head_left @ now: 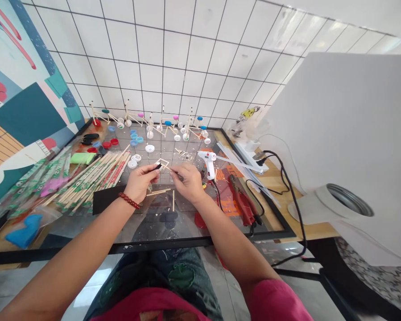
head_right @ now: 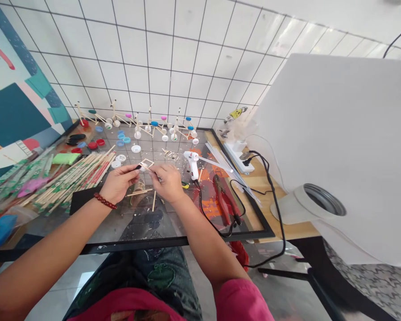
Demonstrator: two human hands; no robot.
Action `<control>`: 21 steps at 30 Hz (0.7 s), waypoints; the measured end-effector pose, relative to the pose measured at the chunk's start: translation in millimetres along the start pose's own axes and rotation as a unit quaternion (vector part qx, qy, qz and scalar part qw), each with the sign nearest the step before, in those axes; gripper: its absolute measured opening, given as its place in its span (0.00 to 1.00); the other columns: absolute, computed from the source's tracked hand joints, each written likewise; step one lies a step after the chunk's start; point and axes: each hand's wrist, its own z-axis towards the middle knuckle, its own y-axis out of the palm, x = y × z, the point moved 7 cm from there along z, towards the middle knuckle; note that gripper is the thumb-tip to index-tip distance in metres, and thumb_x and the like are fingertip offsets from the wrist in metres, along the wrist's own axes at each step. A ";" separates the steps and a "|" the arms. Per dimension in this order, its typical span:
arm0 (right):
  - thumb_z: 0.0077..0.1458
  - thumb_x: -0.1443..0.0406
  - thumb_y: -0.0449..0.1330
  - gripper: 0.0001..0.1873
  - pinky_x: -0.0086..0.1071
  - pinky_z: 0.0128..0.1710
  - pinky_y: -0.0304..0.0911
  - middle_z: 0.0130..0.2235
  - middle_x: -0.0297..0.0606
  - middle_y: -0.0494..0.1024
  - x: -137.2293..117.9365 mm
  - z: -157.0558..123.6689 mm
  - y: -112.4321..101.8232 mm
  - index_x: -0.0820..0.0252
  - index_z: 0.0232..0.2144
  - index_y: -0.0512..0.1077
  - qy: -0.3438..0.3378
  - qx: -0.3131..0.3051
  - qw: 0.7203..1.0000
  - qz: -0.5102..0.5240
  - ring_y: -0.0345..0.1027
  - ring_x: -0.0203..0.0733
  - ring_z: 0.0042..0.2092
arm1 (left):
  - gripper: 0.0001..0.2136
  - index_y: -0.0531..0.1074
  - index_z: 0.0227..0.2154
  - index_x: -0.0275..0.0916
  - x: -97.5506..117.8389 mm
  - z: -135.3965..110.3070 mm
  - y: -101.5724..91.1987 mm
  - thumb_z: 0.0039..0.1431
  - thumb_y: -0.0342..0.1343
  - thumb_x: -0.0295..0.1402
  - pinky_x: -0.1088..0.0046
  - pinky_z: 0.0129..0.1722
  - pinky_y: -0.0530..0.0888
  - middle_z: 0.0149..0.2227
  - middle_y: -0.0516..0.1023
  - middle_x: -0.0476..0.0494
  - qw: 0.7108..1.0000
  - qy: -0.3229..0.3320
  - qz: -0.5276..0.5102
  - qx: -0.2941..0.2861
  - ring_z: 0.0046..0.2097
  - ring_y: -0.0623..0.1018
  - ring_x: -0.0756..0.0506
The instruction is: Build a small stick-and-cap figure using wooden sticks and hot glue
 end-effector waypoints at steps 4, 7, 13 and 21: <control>0.69 0.64 0.62 0.10 0.38 0.45 0.66 0.39 0.40 0.86 -4.8 -0.6 2.2 0.53 0.47 0.84 -0.016 -0.027 0.999 -0.041 0.78 0.46 0.43 | 0.09 0.83 0.26 0.33 2.3 -5.1 3.0 0.38 0.74 0.22 0.75 0.28 0.71 0.25 0.80 0.46 0.999 -0.027 -0.028 0.014 0.26 0.75 0.51; 0.70 0.65 0.61 0.11 0.38 0.45 0.65 0.39 0.40 0.86 -4.9 -0.8 2.7 0.54 0.47 0.84 -0.013 -0.030 0.998 -0.045 0.78 0.45 0.43 | 0.08 0.84 0.27 0.33 1.6 -7.9 6.1 0.42 0.71 0.18 0.76 0.28 0.73 0.25 0.81 0.46 0.998 -0.049 -0.046 0.016 0.26 0.76 0.51; 0.70 0.65 0.60 0.12 0.38 0.45 0.65 0.39 0.40 0.86 -6.6 -0.5 2.3 0.56 0.47 0.84 -0.012 -0.036 0.998 -0.041 0.78 0.45 0.43 | 0.08 0.84 0.28 0.34 0.6 -10.9 6.9 0.45 0.68 0.16 0.78 0.27 0.74 0.25 0.81 0.47 0.995 -0.078 -0.057 0.019 0.26 0.76 0.51; 0.70 0.65 0.60 0.11 0.39 0.45 0.66 0.39 0.40 0.86 -7.2 -0.9 1.1 0.55 0.47 0.84 -0.018 -0.022 0.999 -0.022 0.78 0.46 0.43 | 0.09 0.83 0.30 0.37 -1.5 -8.5 4.2 0.46 0.70 0.18 0.73 0.30 0.75 0.28 0.82 0.46 0.995 -0.075 -0.061 0.004 0.28 0.77 0.49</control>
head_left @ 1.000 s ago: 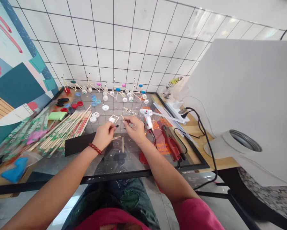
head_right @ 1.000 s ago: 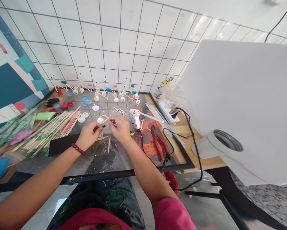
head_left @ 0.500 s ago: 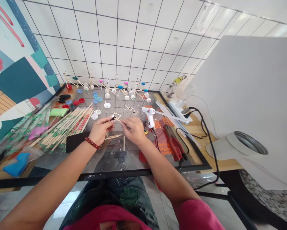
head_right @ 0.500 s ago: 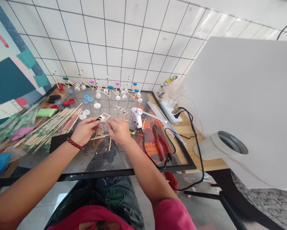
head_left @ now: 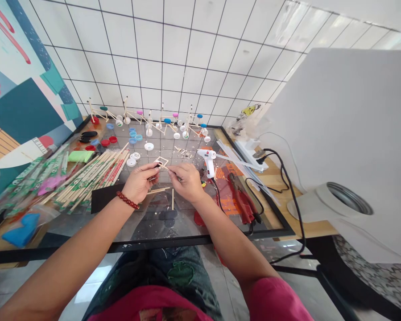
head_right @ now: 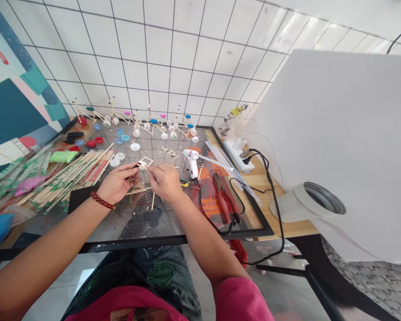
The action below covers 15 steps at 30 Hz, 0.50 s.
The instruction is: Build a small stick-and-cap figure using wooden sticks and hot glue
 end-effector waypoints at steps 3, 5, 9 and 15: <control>0.70 0.65 0.60 0.12 0.39 0.45 0.66 0.39 0.40 0.86 0.6 0.3 0.2 0.53 0.46 0.84 0.006 -0.004 1.000 0.005 0.78 0.46 0.43 | 0.09 0.83 0.31 0.38 -0.7 1.0 -0.3 0.47 0.70 0.19 0.71 0.31 0.76 0.28 0.81 0.47 1.000 0.000 0.006 -0.007 0.28 0.77 0.49; 0.70 0.65 0.60 0.12 0.39 0.46 0.67 0.38 0.40 0.86 0.8 0.6 0.2 0.53 0.47 0.84 0.009 -0.006 1.000 0.008 0.78 0.46 0.43 | 0.09 0.82 0.31 0.37 -1.1 0.7 0.3 0.47 0.70 0.19 0.72 0.31 0.76 0.27 0.80 0.47 1.000 -0.006 0.005 -0.010 0.28 0.77 0.49; 0.70 0.65 0.60 0.12 0.39 0.46 0.67 0.38 0.41 0.86 1.1 0.7 0.3 0.54 0.46 0.84 0.004 -0.003 1.000 0.016 0.78 0.47 0.42 | 0.08 0.82 0.30 0.35 -0.4 -1.7 2.5 0.48 0.69 0.18 0.74 0.30 0.75 0.26 0.79 0.48 1.000 -0.020 -0.003 -0.012 0.28 0.76 0.50; 0.70 0.65 0.60 0.11 0.39 0.44 0.67 0.37 0.41 0.85 2.2 -0.2 1.4 0.55 0.46 0.84 -0.002 0.005 1.000 0.014 0.77 0.46 0.40 | 0.09 0.83 0.30 0.35 1.3 -3.2 4.6 0.47 0.69 0.17 0.75 0.30 0.76 0.26 0.80 0.47 1.000 -0.017 -0.006 -0.019 0.28 0.77 0.50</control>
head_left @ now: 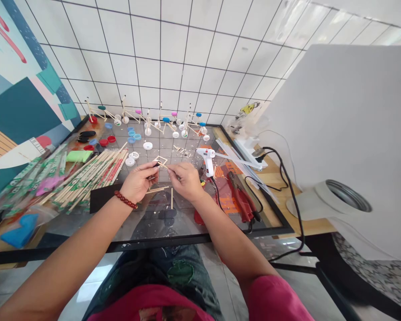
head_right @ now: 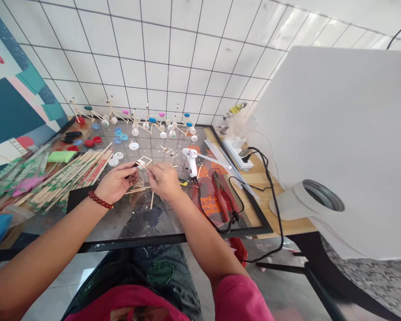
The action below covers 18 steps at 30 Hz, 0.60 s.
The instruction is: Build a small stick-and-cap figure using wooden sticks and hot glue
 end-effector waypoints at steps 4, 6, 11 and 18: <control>0.70 0.64 0.60 0.11 0.38 0.44 0.67 0.35 0.39 0.84 2.1 0.1 1.5 0.53 0.46 0.84 0.014 -0.008 1.000 -0.004 0.76 0.45 0.39 | 0.09 0.83 0.30 0.35 0.1 1.2 0.5 0.47 0.69 0.16 0.75 0.31 0.76 0.27 0.80 0.47 1.000 0.009 0.006 -0.004 0.28 0.77 0.50; 0.70 0.65 0.60 0.11 0.38 0.44 0.67 0.34 0.39 0.84 2.9 0.3 2.0 0.53 0.46 0.84 0.018 -0.011 1.000 -0.001 0.76 0.45 0.38 | 0.09 0.83 0.30 0.35 0.4 1.5 1.1 0.46 0.70 0.16 0.74 0.32 0.76 0.28 0.81 0.47 1.000 0.015 0.008 -0.009 0.29 0.77 0.50; 0.70 0.66 0.59 0.12 0.39 0.45 0.68 0.35 0.40 0.83 3.0 0.5 2.3 0.53 0.46 0.83 0.013 -0.007 1.000 0.006 0.77 0.46 0.39 | 0.09 0.82 0.30 0.35 1.1 1.1 2.5 0.47 0.70 0.17 0.74 0.34 0.76 0.30 0.82 0.46 0.999 0.020 0.014 -0.024 0.30 0.78 0.50; 0.71 0.65 0.57 0.12 0.39 0.45 0.67 0.36 0.41 0.84 -1.3 0.2 -1.2 0.56 0.45 0.82 -0.007 0.018 1.000 -0.019 0.77 0.47 0.40 | 0.13 0.85 0.37 0.38 3.6 1.2 2.5 0.48 0.70 0.20 0.72 0.37 0.77 0.37 0.85 0.44 0.998 0.044 0.029 -0.033 0.34 0.80 0.48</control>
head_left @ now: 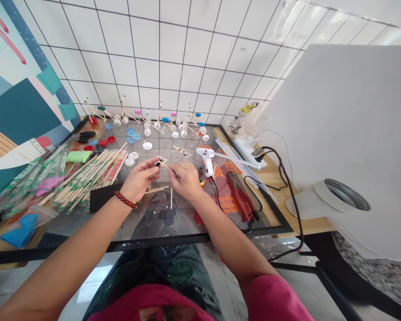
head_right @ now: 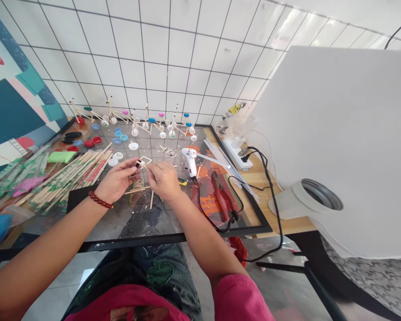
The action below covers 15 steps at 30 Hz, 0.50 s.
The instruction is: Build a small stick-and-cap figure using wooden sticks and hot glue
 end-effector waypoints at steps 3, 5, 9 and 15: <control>0.71 0.65 0.57 0.12 0.40 0.45 0.67 0.36 0.41 0.85 -0.7 0.1 0.4 0.56 0.44 0.82 0.002 -0.008 1.000 -0.005 0.77 0.47 0.40 | 0.09 0.85 0.32 0.37 1.3 0.3 1.3 0.46 0.72 0.21 0.72 0.40 0.77 0.36 0.85 0.43 1.000 0.021 0.011 -0.005 0.38 0.82 0.46; 0.71 0.65 0.57 0.12 0.40 0.45 0.67 0.36 0.41 0.85 -0.7 0.3 -0.3 0.55 0.44 0.82 0.006 -0.013 1.000 0.000 0.77 0.47 0.40 | 0.08 0.84 0.30 0.37 -0.3 1.5 0.9 0.45 0.73 0.23 0.70 0.41 0.78 0.34 0.85 0.42 1.000 0.021 0.019 -0.009 0.39 0.82 0.45; 0.71 0.64 0.57 0.11 0.40 0.46 0.68 0.37 0.40 0.85 3.5 0.8 -8.5 0.53 0.45 0.81 0.035 0.014 0.999 0.018 0.78 0.47 0.43 | 0.10 0.83 0.32 0.38 5.1 5.0 -10.4 0.43 0.74 0.28 0.65 0.43 0.76 0.33 0.83 0.43 0.987 0.084 0.133 0.033 0.37 0.79 0.43; 0.72 0.63 0.57 0.11 0.42 0.47 0.69 0.40 0.41 0.85 10.9 1.4 -13.7 0.52 0.45 0.81 0.059 0.050 0.996 0.041 0.78 0.48 0.45 | 0.02 0.83 0.28 0.42 8.4 0.1 7.3 0.54 0.68 0.32 0.59 0.48 0.73 0.36 0.82 0.39 0.809 0.266 0.525 -0.007 0.43 0.79 0.35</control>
